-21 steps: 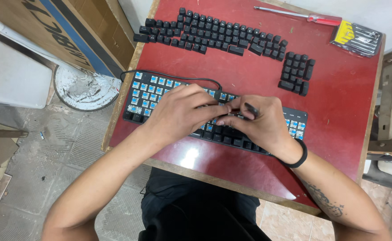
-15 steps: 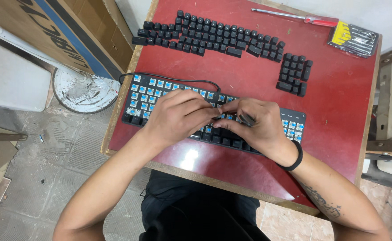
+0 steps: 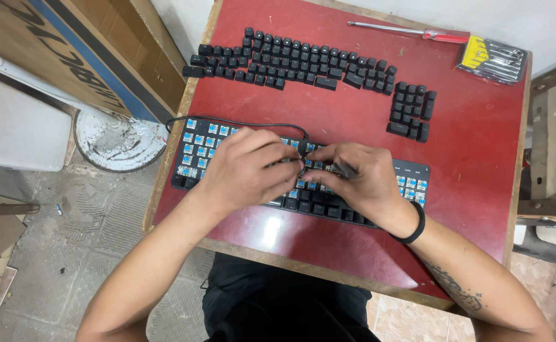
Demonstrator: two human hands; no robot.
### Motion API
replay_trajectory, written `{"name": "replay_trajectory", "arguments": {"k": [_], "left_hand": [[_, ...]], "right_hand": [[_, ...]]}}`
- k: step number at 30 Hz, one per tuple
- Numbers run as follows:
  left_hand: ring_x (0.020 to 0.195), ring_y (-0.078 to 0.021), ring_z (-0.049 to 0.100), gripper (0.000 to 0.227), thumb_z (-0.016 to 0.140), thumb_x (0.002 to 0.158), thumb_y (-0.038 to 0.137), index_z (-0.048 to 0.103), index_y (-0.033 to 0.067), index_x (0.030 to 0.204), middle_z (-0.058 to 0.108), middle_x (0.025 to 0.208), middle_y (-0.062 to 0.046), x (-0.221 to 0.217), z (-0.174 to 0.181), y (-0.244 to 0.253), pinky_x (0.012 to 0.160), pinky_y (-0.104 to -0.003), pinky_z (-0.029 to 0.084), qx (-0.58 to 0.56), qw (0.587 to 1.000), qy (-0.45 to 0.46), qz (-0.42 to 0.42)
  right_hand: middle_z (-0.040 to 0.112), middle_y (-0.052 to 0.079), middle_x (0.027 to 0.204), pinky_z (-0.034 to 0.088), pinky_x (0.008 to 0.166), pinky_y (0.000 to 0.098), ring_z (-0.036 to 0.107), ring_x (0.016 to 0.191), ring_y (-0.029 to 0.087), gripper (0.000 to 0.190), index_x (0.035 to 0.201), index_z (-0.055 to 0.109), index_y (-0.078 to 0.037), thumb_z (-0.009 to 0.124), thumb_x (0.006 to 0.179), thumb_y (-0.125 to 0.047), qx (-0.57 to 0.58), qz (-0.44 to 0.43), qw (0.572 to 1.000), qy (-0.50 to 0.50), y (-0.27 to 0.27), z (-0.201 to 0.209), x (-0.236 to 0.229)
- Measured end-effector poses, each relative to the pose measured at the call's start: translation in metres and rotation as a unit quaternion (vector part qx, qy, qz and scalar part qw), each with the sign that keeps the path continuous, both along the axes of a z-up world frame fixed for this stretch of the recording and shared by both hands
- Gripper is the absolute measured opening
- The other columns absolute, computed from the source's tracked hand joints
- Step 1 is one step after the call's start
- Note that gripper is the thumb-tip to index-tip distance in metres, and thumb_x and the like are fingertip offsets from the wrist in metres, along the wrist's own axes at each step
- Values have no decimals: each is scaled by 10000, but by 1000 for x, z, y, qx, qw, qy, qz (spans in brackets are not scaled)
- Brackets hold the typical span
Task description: The person uses a keycap puller to remove keycaps from a mechanical keyboard and places them on the table. They systematically remove keycaps across the keyboard, then press the exposed switches to test them.
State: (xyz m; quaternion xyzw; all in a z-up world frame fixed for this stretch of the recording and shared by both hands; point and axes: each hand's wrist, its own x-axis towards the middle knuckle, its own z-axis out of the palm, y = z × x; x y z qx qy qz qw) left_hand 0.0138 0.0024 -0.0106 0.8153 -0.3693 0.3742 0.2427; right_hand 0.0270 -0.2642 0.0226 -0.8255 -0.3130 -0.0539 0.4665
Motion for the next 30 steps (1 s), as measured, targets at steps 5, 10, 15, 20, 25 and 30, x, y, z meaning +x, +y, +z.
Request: {"name": "replay_trajectory", "arguments": {"k": [5,10,15,20,25,30], "left_hand": [[1121,-193,790,124,854,1111,298,901,264,1001,884,1048,58,59,1,31,926,-382,602,106,993,54,24],[1163,-178,791,177,826,1147,332,915,250,1017,913,1021,76,119,-25,47,989,-387,566,183,980,72,43],[1179,-168,685,167,830,1151,386,882,298,1019,846,1008,109,154,-47,38,989,-373,521,215,976,21,24],[1054,-202,597,255,836,1120,393,849,278,893,671,960,55,159,-47,29,910,-385,507,200,977,-36,66],[980,-193,561,258,830,1106,348,843,275,860,603,902,51,168,-53,25,857,-385,479,188,977,-51,88],[990,-199,579,214,875,1064,328,864,264,860,628,907,43,173,-57,22,862,-396,470,183,976,-40,107]], "right_hand": [[957,106,1077,582,719,292,920,914,256,657,726,442,-131,1042,994,-136,1,-39,999,15,-10,2,10],[956,88,1029,579,709,282,911,879,243,671,720,421,-157,1020,1021,-146,1,-47,999,10,-12,3,14],[956,81,1001,560,688,269,917,877,234,671,716,414,-174,1001,1041,-153,6,-51,999,14,-11,4,16],[955,101,995,569,697,279,927,901,259,662,719,413,-178,981,1060,-158,8,-45,999,12,-11,3,18],[954,87,976,569,685,281,929,893,251,665,718,409,-178,987,1045,-161,14,-44,999,14,-11,3,18],[947,87,950,556,661,290,917,847,246,658,724,407,-185,973,1057,-147,15,-38,999,17,-12,5,18]]}}
